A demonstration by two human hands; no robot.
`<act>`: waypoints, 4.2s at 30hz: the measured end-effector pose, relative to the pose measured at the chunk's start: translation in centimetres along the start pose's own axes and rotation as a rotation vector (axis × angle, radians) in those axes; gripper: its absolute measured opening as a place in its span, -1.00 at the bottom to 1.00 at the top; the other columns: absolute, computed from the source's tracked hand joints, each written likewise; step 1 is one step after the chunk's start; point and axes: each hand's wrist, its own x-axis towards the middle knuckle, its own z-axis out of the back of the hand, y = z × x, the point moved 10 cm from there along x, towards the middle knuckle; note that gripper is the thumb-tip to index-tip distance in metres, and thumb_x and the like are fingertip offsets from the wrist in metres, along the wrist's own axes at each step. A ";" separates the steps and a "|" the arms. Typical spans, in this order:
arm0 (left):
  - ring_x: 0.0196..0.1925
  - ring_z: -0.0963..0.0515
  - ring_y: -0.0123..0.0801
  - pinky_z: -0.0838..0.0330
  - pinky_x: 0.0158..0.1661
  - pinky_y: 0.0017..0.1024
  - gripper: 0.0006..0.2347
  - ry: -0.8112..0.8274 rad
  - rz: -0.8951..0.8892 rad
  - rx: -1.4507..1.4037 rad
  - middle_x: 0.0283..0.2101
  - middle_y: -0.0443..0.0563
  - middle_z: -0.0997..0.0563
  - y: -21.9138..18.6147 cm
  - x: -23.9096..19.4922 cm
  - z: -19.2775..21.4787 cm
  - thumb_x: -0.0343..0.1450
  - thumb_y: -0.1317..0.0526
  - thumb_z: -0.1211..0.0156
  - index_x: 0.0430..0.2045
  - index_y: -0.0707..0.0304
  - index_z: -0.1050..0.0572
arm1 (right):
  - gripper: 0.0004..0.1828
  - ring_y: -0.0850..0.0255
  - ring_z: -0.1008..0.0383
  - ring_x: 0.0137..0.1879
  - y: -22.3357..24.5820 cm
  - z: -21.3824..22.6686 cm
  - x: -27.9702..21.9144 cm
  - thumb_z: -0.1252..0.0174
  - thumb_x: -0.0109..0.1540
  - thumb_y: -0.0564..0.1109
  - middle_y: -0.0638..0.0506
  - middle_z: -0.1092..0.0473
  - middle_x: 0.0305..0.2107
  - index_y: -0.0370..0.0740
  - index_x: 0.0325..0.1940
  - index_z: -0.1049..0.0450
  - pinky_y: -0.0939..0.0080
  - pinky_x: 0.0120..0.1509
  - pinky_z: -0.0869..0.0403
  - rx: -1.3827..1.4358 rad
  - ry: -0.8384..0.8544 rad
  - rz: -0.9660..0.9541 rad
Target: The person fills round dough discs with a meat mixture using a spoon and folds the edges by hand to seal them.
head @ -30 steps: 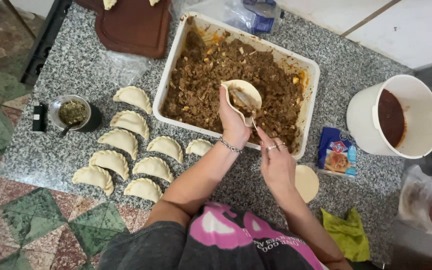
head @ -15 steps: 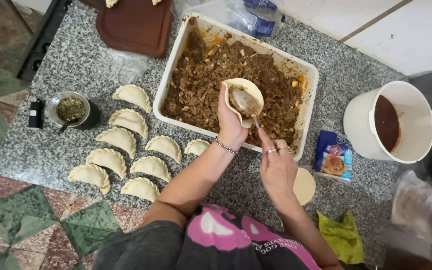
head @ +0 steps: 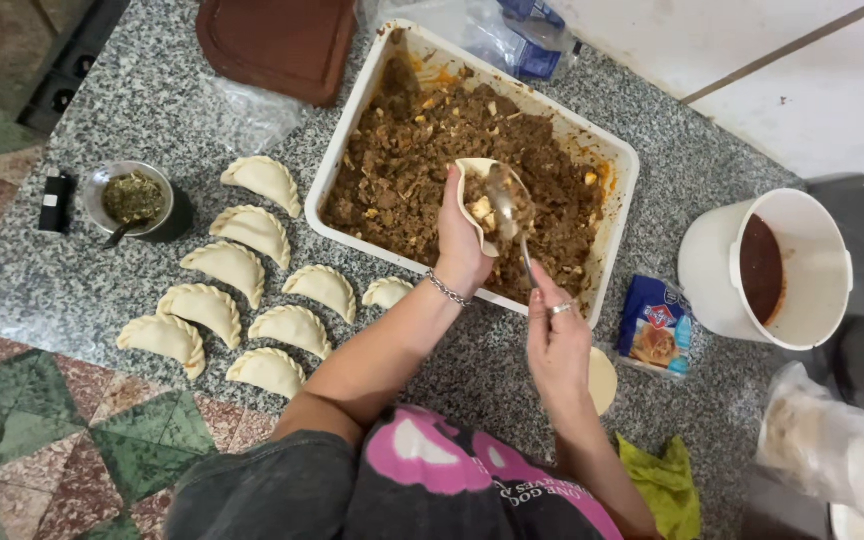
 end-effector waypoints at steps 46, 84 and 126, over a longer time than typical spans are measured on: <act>0.21 -0.52 -0.19 -0.40 0.22 -0.21 -0.44 0.190 -0.043 0.149 0.17 0.12 -0.52 -2.0 -3.9 -2.3 0.52 -0.24 -0.02 0.23 0.24 -0.36 | -0.62 0.57 0.01 -0.63 -5.4 -0.1 -0.9 -0.01 0.40 -0.17 0.13 -0.14 -0.61 -0.16 0.31 -0.43 0.62 -0.66 -0.05 0.976 0.156 -0.620; 0.19 -0.52 -0.14 -0.38 0.23 -0.11 -0.53 0.312 0.068 0.049 0.13 0.06 -0.52 -3.4 -5.4 -9.3 0.54 -0.19 0.00 0.14 0.18 -0.37 | -0.56 0.12 -0.52 -0.26 -5.2 3.8 -6.0 0.00 0.38 0.06 0.21 -0.41 -0.27 0.52 0.31 -0.47 0.08 -0.23 -0.55 -0.679 -0.059 0.271; 0.08 -0.61 -0.10 -0.49 0.14 -0.06 -0.62 0.346 0.039 -0.028 0.03 0.06 -0.59 1.1 -26.1 1.1 0.54 -0.12 -0.07 0.02 0.20 -0.45 | -0.14 -0.03 -0.59 -0.06 1.9 7.3 -14.2 -0.48 0.09 -0.41 -0.15 -0.50 -0.21 -0.64 0.34 -0.13 -0.08 0.13 -0.57 0.463 -0.452 0.532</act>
